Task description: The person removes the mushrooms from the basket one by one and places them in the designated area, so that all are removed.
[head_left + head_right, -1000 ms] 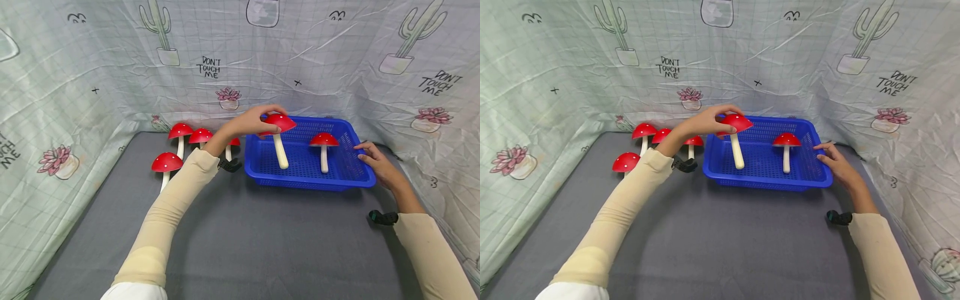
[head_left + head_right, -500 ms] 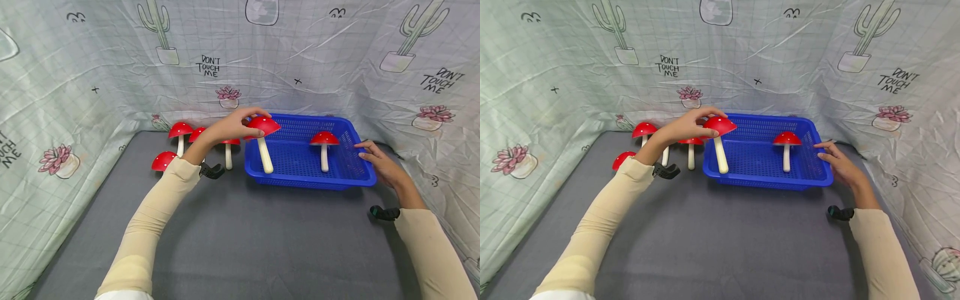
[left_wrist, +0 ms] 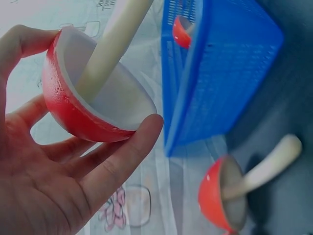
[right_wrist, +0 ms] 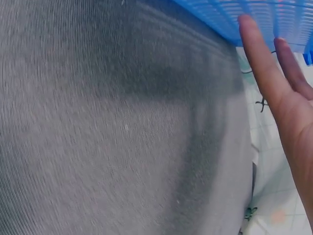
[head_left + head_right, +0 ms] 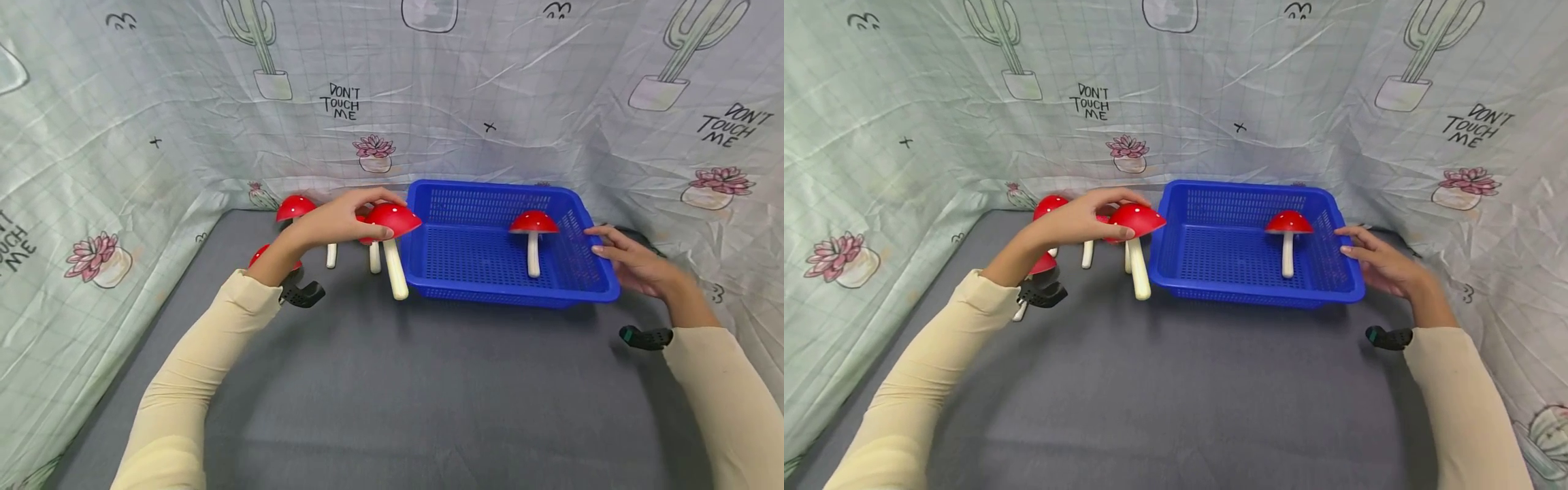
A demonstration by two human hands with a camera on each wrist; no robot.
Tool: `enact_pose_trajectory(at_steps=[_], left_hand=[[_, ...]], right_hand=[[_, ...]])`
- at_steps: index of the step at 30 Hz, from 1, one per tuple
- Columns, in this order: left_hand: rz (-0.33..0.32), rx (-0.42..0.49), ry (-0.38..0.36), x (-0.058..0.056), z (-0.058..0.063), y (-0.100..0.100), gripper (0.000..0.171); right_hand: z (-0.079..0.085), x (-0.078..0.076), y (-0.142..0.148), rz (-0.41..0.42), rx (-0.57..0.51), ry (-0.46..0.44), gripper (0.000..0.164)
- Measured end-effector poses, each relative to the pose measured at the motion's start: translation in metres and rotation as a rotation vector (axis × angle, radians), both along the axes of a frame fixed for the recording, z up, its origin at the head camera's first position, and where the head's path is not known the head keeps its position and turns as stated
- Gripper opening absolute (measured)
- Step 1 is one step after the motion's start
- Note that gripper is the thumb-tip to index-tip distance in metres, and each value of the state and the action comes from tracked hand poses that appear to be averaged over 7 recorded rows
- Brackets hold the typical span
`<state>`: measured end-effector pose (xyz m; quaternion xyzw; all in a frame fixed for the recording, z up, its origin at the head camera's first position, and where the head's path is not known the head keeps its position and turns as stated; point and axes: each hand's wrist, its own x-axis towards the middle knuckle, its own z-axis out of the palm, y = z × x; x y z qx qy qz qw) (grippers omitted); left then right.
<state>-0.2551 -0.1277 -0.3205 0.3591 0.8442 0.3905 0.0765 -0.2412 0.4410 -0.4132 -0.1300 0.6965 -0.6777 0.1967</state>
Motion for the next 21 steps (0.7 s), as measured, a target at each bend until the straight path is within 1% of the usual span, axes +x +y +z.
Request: enact_pose_trajectory(at_steps=[4,9,15,21], left_hand=[[0.008,-0.008,0.024,0.004,-0.003,-0.013,0.051],[0.030,-0.034,0.042,0.007,-0.007,-0.026,0.051],[0.082,-0.115,0.058,0.009,-0.012,-0.040,0.050],[0.065,-0.168,0.094,0.008,-0.016,-0.048,0.051]], right_hand=[[0.007,-0.004,0.003,0.026,0.020,-0.026,0.034],[0.010,-0.003,0.005,0.052,-0.010,-0.058,0.034],[0.012,-0.003,0.006,0.047,-0.031,-0.094,0.032],[0.013,-0.005,0.005,0.057,-0.048,-0.107,0.033]])
